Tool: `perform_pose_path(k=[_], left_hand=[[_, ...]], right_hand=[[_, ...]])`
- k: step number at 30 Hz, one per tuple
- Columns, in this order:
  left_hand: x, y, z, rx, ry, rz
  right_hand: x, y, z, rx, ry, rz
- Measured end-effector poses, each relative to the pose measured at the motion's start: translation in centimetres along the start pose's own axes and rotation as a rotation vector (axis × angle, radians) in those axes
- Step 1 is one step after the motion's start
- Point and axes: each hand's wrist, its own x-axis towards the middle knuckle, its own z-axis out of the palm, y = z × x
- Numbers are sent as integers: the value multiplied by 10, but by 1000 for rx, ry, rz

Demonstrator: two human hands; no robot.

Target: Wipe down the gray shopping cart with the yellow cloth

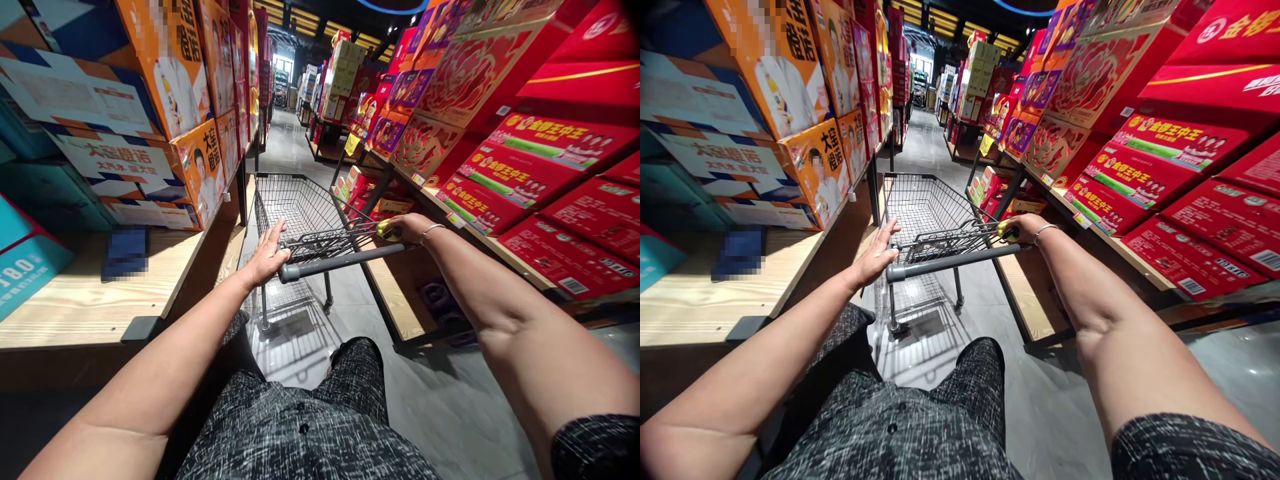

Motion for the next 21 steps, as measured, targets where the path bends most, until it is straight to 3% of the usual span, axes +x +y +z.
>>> perform_pose_path(k=[3, 6, 9, 11, 13, 16, 21], left_hand=[[-1, 1, -2, 19, 4, -3], [-4, 0, -4, 31, 33, 10], [-6, -2, -5, 40, 60, 14], [-7, -3, -5, 49, 61, 16], [-7, -4, -3, 50, 72, 17], [-6, -4, 0, 39, 104, 22], [-4, 0, 3, 20, 88, 35]], right_hand=[[-15, 2, -12, -34, 80, 115], [-44, 8, -14, 111, 132, 194], [-75, 6, 0, 312, 193, 234], [-92, -10, 14, 389, 314, 233], [-103, -43, 27, 446, 444, 176], [-109, -117, 36, 548, 568, -57], [-103, -246, 44, 547, 576, -468]])
